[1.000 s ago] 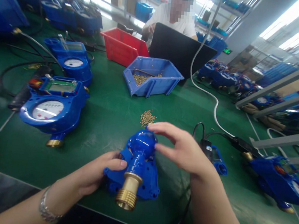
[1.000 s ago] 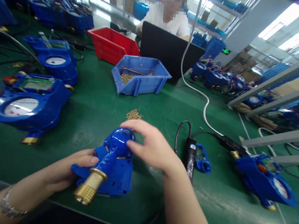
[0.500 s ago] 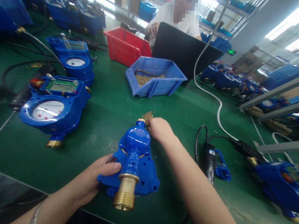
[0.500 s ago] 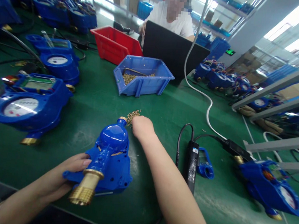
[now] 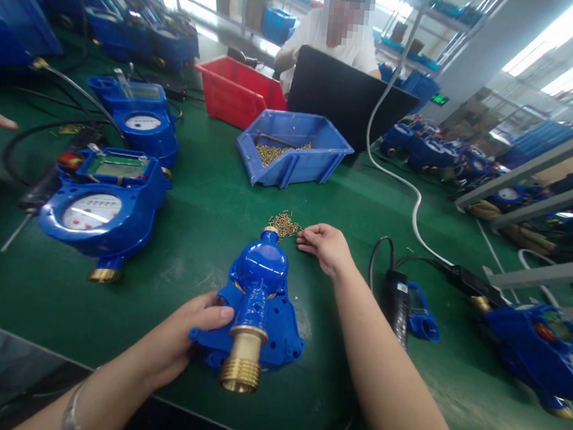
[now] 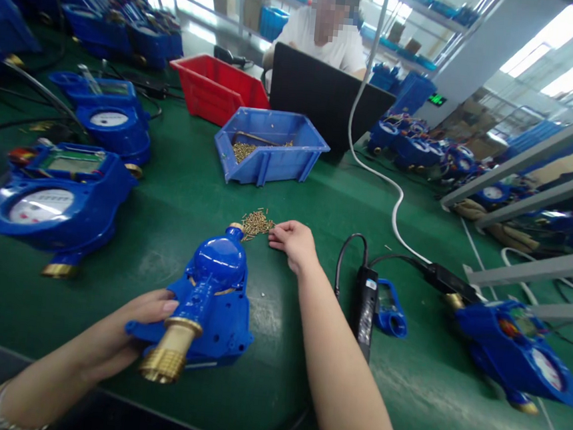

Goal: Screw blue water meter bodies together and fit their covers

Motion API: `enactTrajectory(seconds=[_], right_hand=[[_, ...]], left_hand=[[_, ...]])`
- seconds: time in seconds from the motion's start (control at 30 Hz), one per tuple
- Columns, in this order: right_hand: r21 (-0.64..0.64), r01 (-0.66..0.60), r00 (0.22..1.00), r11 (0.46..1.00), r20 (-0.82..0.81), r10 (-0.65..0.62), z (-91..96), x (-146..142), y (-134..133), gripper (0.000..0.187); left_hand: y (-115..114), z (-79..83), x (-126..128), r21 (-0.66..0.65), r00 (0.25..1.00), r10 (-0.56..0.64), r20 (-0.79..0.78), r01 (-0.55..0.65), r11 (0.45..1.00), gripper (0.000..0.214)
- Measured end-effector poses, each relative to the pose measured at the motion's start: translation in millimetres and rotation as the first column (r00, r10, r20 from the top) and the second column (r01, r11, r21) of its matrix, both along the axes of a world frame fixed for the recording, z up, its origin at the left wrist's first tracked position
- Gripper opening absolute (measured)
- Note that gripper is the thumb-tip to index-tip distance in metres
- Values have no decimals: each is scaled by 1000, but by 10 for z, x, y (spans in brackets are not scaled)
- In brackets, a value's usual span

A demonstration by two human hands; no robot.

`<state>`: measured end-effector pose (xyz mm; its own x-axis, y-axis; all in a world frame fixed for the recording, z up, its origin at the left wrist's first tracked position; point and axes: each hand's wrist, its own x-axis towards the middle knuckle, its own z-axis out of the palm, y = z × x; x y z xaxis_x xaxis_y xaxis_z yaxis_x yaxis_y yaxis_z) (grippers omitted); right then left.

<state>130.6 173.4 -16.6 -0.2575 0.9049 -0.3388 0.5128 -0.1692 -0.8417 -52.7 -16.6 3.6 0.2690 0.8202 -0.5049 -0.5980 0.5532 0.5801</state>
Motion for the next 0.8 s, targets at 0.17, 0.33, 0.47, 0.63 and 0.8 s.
enactTrajectory(seconds=[0.17,0.33,0.47,0.63,0.8], right_hand=[[-169,90,907,981,-393,-151,57,143,-186,18],[-279,22,811,960,-557,-181,184,220,-522,37],[-323,-83,826,943,-551,-116,257,217,-785,41],[-301,-131,890,944,-456,-22,303,152,-916,31],[-249,-125,942,960,-333,36,355,82,-896,19]], left_hand=[[44,-22,9,21,1000,-28,5,28,999,22],[73,-10,15,26,999,-36,10,36,999,19],[74,-4,22,29,1000,-20,13,20,999,20],[73,-26,23,28,1000,-6,-4,6,1000,18],[66,-61,10,35,999,-26,-31,27,999,19]])
